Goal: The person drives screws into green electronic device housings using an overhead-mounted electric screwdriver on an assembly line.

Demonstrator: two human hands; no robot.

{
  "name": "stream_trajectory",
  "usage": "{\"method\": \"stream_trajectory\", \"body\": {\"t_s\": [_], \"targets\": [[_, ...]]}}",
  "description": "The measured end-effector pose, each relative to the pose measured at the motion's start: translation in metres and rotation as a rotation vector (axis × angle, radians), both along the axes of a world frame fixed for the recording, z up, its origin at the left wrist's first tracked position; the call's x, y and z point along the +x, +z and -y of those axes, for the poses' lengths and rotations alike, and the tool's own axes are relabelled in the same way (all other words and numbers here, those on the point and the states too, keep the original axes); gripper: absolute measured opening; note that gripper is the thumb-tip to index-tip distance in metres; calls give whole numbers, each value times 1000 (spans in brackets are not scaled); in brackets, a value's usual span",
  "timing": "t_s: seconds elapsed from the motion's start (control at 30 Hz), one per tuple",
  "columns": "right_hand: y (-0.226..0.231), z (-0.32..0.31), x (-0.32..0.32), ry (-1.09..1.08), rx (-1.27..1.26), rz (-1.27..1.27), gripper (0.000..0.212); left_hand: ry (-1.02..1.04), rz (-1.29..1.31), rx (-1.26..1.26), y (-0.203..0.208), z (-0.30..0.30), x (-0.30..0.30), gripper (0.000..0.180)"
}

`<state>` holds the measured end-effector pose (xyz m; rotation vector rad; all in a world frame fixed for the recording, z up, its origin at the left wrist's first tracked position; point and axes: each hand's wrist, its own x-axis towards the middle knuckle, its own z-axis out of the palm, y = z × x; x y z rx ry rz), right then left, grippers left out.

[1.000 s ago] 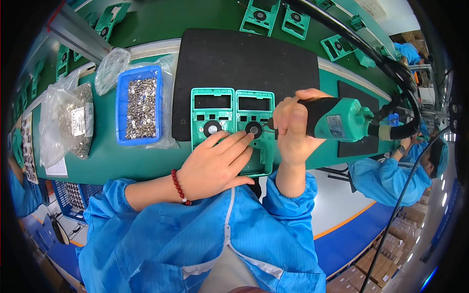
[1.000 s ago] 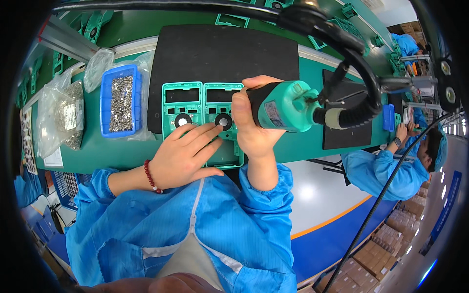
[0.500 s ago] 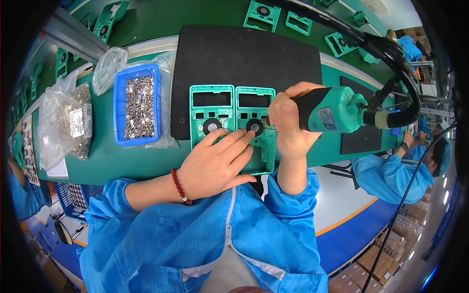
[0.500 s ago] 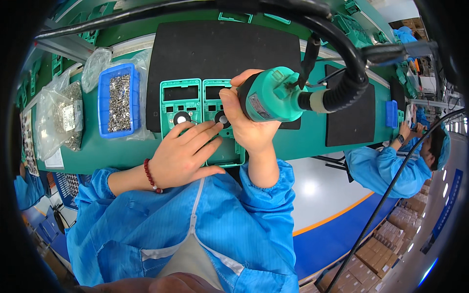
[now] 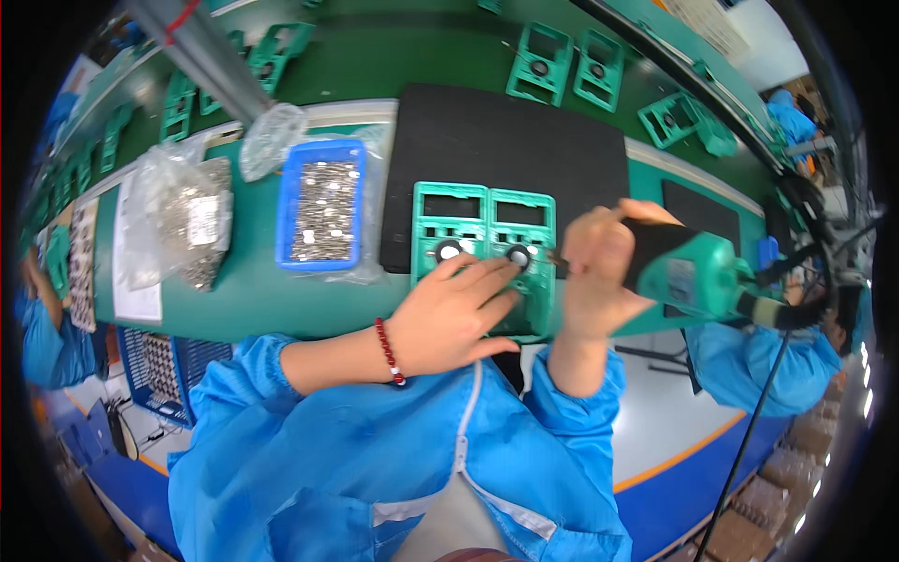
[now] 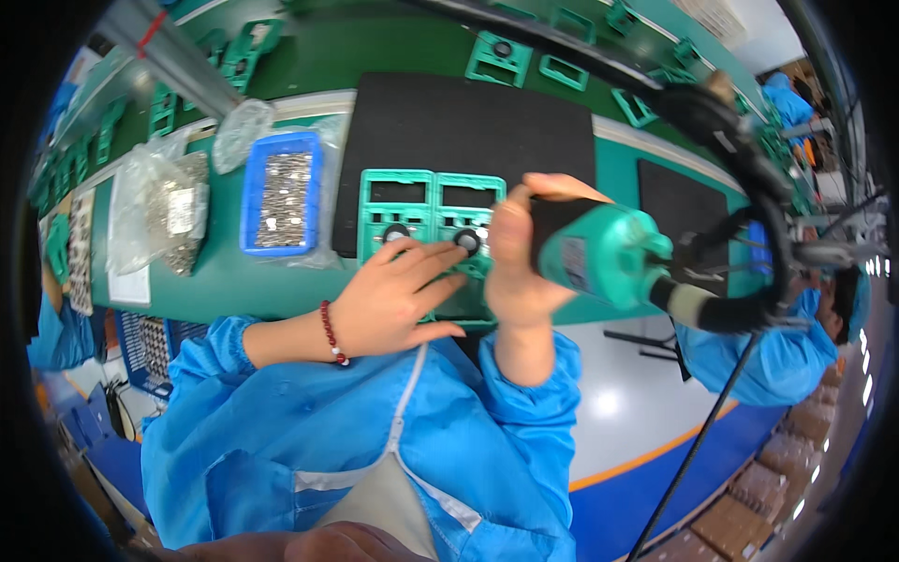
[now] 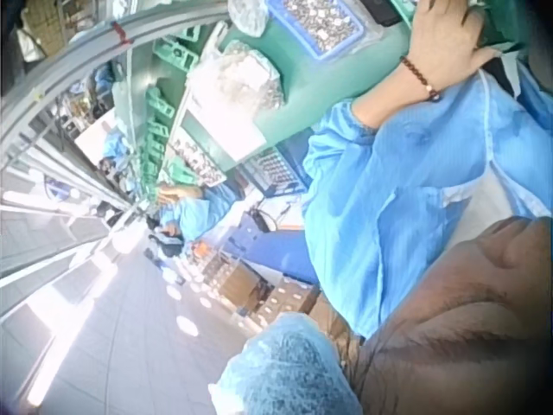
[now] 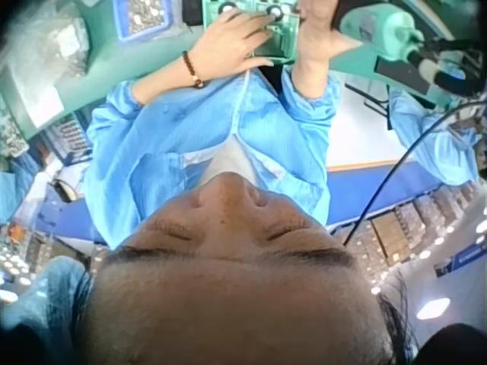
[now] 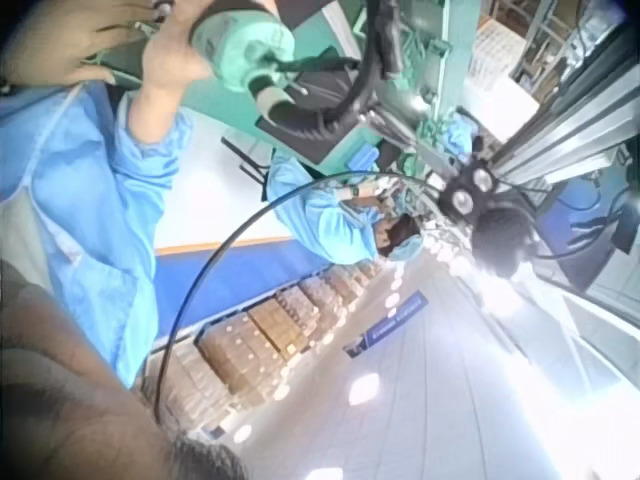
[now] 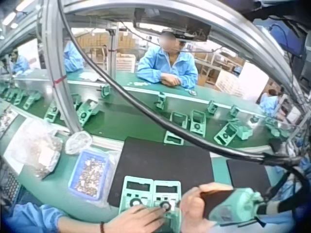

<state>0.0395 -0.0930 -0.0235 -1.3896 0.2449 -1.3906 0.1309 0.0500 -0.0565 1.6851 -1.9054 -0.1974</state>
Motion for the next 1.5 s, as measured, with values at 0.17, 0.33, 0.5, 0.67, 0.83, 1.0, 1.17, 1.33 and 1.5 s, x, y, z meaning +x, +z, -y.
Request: {"method": "stream_trajectory", "body": {"t_s": [0.17,0.33,0.5,0.67,0.83,1.0,1.17,1.33,1.5], "targets": [[23,-5,-23,63,-49,-71,32,225,63,-243,27,-15,62,30],[24,-4,-32,20,-46,-92,24,461,307,226,25,-52,143,29],[22,-8,-26,6,-96,-115,23,335,312,413,20,-52,150,29],[22,-7,-29,5,-116,-135,26,421,170,182,20,-59,141,13],[25,-10,-32,0,-92,-154,27,442,255,3,16,-59,138,11],[30,-18,-25,74,-37,-108,29,432,-98,-44,30,-50,98,16],[43,-27,-20,152,-45,-111,32,102,-481,55,29,-25,42,14],[48,-36,-17,212,-20,-125,40,52,-441,-29,14,-7,12,13],[48,-42,-19,202,15,-123,47,57,-346,-122,13,-4,7,12]]}}
